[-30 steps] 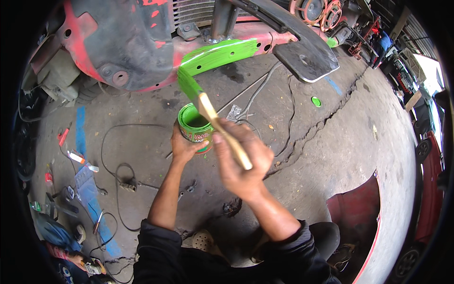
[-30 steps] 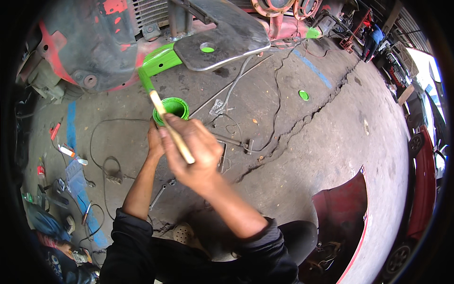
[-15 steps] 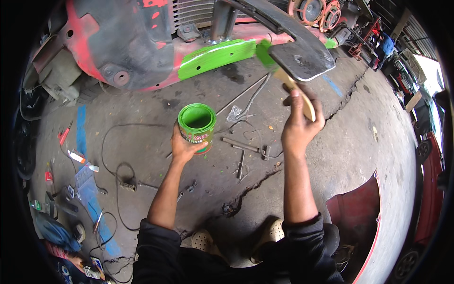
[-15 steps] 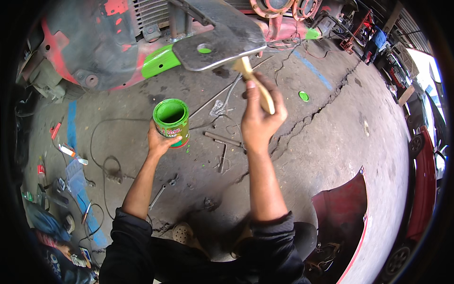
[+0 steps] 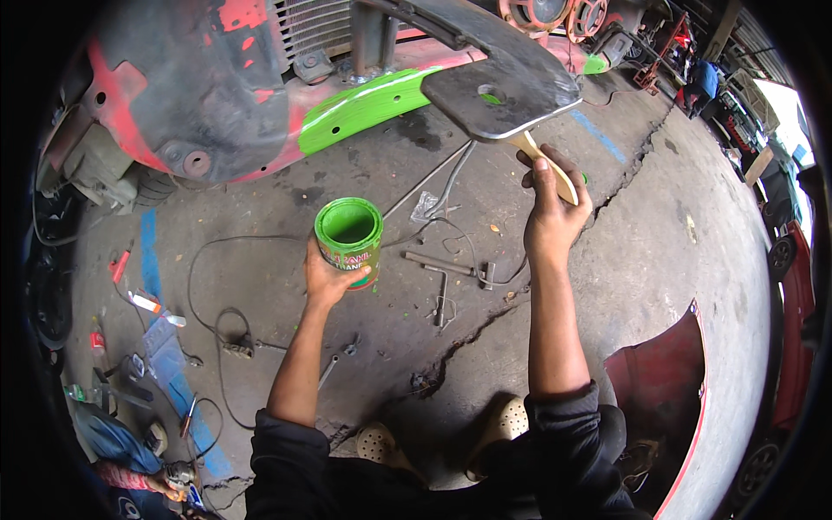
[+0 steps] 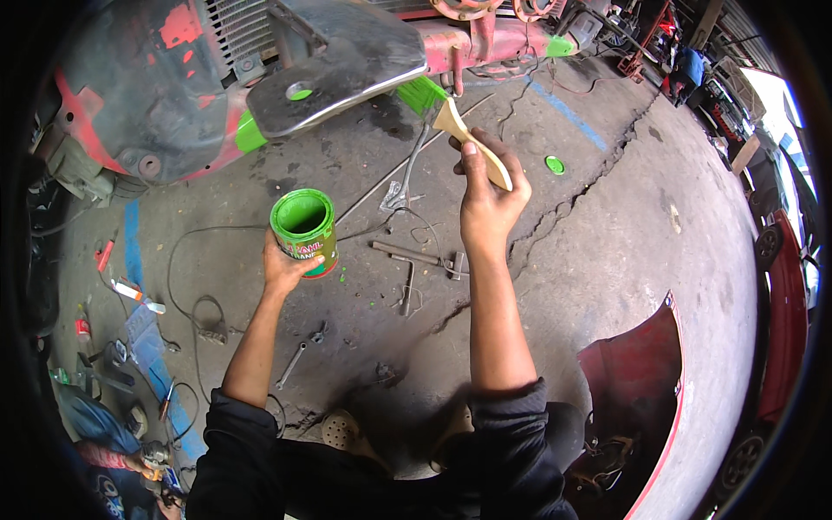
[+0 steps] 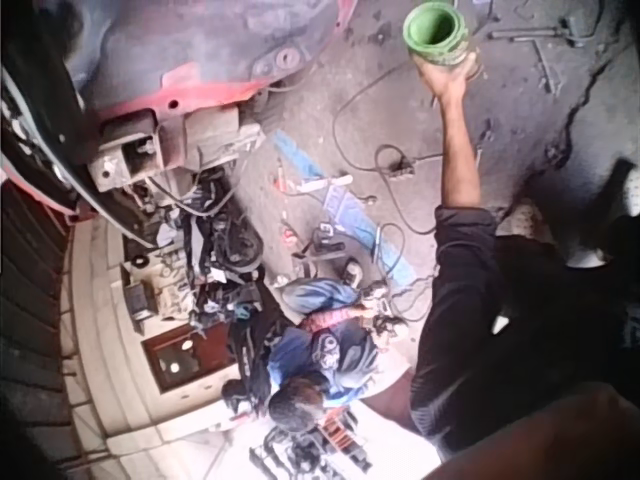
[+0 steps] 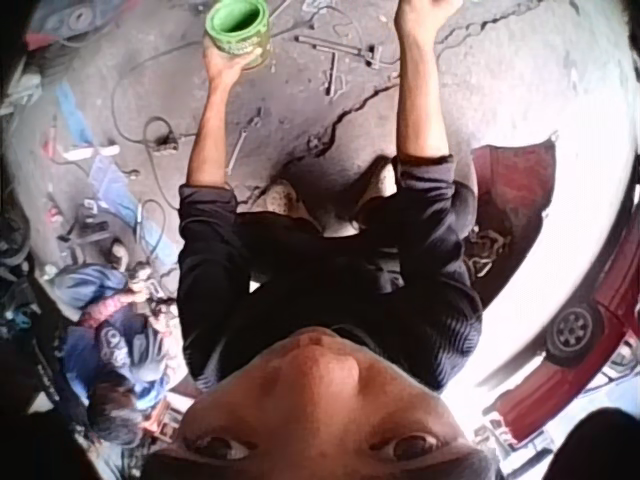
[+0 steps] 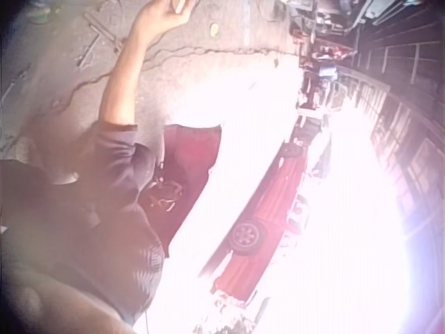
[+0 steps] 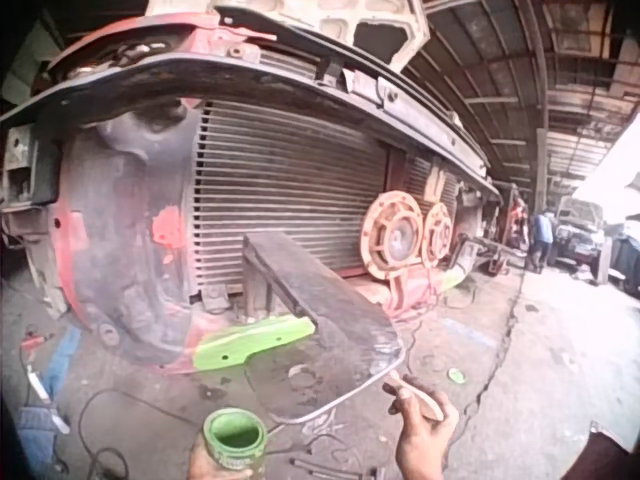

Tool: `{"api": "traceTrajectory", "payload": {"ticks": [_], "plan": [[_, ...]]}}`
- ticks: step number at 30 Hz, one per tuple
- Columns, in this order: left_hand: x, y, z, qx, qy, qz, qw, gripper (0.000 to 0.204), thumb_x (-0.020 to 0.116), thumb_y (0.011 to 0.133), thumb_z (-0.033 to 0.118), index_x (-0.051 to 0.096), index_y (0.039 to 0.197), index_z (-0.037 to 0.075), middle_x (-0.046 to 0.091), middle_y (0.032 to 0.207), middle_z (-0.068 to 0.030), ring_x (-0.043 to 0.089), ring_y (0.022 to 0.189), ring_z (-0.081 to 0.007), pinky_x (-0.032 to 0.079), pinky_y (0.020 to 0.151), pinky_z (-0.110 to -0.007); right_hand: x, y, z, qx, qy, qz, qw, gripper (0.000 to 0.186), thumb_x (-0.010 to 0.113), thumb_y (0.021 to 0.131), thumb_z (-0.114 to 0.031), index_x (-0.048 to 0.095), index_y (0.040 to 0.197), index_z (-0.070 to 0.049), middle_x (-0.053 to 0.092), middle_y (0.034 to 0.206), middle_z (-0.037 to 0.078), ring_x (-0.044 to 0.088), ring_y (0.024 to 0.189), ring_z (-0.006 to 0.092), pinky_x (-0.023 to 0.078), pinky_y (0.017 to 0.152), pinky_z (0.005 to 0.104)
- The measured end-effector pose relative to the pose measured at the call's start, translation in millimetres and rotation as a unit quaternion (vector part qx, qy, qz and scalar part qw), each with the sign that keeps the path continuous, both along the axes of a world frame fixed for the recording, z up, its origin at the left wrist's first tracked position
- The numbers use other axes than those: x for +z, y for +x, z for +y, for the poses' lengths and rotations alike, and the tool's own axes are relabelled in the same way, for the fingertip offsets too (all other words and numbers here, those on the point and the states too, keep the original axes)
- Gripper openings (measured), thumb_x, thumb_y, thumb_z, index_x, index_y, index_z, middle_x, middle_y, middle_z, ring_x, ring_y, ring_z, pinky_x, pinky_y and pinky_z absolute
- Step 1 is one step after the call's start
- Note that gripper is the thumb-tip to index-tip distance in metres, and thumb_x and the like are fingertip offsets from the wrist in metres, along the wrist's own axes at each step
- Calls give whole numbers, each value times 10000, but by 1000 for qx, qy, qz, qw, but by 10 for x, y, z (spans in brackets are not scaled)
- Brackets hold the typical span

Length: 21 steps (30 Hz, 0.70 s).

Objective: The person paints a car bumper and a metal bracket with bright green paint using a brush. They repeatedly dip the brush into a paint can and apply the paint to the surfaces in a workshop setting.

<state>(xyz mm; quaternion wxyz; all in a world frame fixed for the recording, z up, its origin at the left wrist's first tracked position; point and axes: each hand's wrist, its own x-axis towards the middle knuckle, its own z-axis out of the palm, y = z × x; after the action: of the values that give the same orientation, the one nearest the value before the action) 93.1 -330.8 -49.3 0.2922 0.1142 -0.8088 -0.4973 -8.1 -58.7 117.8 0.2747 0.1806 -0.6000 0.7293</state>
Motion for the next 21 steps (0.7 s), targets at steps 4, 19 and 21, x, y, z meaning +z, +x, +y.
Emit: {"api": "traceTrajectory", "payload": {"ticks": [4, 19, 21], "plan": [[-50, -9, 11, -7, 20, -1, 1000, 934, 912, 477, 149, 442, 1274, 18, 593, 1196, -146, 579, 1108, -266, 455, 969, -388, 39, 37, -70, 170, 1, -6, 986, 272, 695, 869, -121, 650, 1061, 66, 709, 897, 150, 613, 711, 127, 501, 656, 255], [2, -24, 72, -20, -1, 0, 1000, 923, 917, 469, 139, 449, 1255, 18, 593, 1186, -141, 586, 1089, -269, 467, 954, -386, -42, -21, -211, -196, 111, 126, 966, 175, 717, 816, -50, 690, 980, 6, 721, 900, 153, 711, 766, 205, 554, 692, 315], [-22, -22, 57, -19, -4, -1, 1000, 923, 918, 467, 136, 450, 1254, 19, 596, 1183, -140, 589, 1086, -269, 470, 953, -386, -64, 10, -489, -224, 139, 195, 945, 187, 705, 825, -44, 685, 1005, 3, 717, 871, 156, 707, 737, 192, 543, 637, 290]]}}
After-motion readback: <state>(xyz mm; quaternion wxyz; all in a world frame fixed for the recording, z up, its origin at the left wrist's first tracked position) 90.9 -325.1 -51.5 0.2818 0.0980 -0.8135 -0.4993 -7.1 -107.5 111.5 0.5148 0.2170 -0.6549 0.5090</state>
